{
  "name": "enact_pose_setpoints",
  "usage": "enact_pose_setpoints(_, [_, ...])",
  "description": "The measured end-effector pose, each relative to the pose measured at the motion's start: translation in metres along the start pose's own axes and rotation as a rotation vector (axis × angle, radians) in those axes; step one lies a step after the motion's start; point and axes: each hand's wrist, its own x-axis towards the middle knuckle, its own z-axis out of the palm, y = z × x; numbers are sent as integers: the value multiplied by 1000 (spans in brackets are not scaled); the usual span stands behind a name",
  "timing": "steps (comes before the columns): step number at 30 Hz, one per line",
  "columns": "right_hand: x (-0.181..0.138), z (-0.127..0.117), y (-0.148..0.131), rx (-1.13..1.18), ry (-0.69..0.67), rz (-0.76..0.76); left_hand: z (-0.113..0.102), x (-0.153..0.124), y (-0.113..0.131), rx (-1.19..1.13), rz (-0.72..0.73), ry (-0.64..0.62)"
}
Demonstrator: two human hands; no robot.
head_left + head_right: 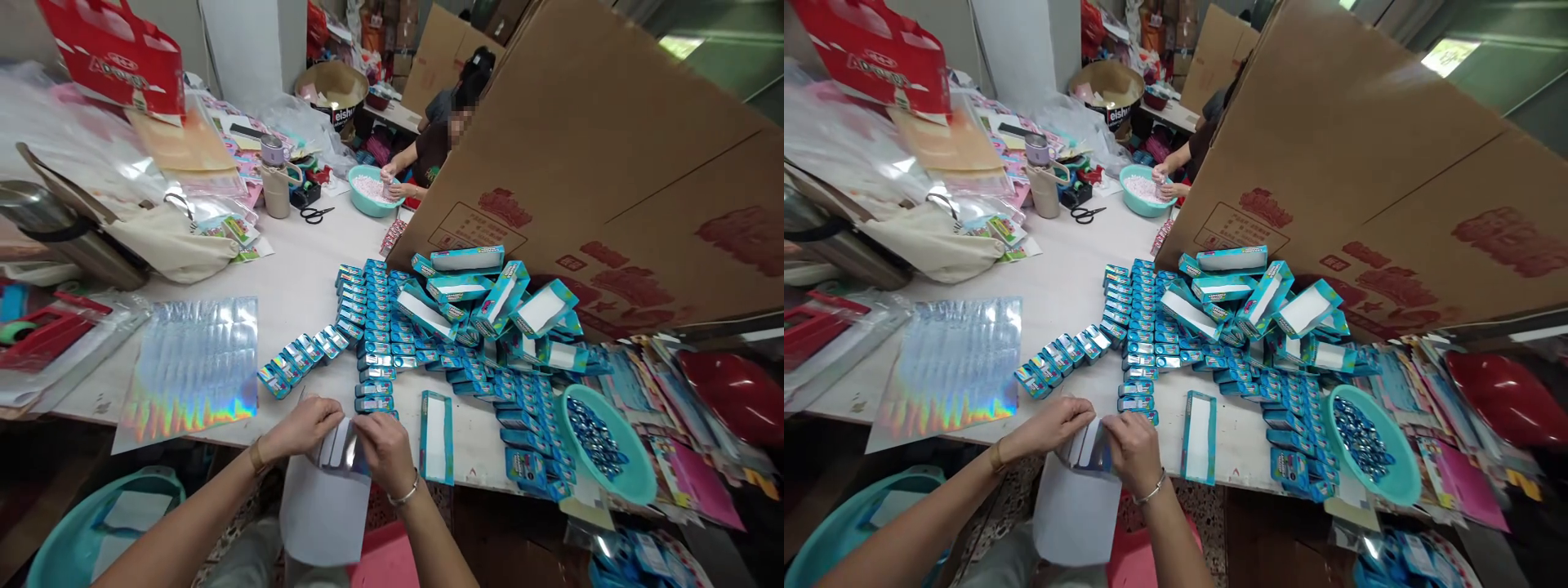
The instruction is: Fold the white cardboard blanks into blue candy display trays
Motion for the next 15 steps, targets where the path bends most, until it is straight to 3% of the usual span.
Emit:
enact_pose_setpoints(3, [-3,-4,5,-151,13,-132,7,0,3,-68,-30,30])
enact_pose_setpoints(6, [0,-7,6,-125,40,-165,10,2,8,-172,-45,69])
enact_pose_setpoints(11, [12,-6,-7,43,89,-8,14,11,12,-199,-37,137])
enact_pose_setpoints(15, [20,-2,-6,108,151,101,16,22,-8,-99,-85,171])
